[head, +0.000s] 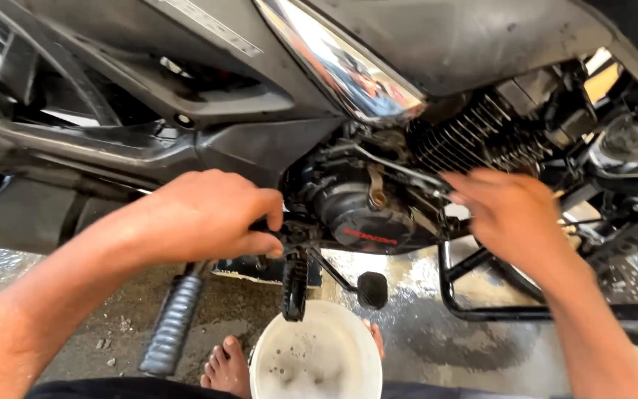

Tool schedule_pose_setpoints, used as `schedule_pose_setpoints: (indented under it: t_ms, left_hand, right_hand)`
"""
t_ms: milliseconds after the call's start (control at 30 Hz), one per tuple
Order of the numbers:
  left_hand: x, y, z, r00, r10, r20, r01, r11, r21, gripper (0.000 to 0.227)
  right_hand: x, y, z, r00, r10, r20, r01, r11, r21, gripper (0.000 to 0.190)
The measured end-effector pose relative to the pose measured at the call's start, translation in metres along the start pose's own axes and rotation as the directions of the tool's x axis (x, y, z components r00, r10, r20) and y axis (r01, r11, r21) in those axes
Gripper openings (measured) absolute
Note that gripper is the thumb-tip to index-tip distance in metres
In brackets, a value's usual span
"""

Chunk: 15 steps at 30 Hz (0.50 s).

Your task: The person cleans motorcycle engine parts using a brush and a cleaning solution from a bucket.

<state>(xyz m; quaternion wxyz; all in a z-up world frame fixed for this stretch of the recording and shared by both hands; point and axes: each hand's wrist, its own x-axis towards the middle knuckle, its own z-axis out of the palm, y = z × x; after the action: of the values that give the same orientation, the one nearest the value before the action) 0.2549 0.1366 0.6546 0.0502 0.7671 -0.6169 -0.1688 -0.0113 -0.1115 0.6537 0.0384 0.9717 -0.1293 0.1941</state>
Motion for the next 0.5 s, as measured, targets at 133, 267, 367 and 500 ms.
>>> schedule_pose_setpoints:
  t_ms: [133,267,367,500]
  left_hand:
    - [0.001,-0.001,0.002,1.0,0.011,0.005,-0.011,1.0,-0.029,0.042]
    - [0.002,-0.002,0.004,0.999,0.032,0.004,-0.032,0.999,-0.033,0.041]
    - [0.003,0.001,0.002,0.999,0.044,0.004,-0.044,0.999,-0.028,0.042]
    - [0.003,0.005,-0.002,0.999,0.025,0.024,-0.025,1.0,0.0,0.044]
  right_hand:
    - [-0.048,-0.027,-0.019,0.976,0.19,-0.103,-0.201,0.973,-0.114,0.035]
    - [-0.14,-0.017,0.022,0.941,0.337,-0.036,-0.319,0.917,0.24,0.026]
    - [-0.172,-0.034,0.086,0.861,0.054,0.505,-0.253,0.908,0.334,0.033]
    - [-0.221,-0.081,0.239,0.615,-0.128,0.778,-0.047,0.979,0.198,0.022]
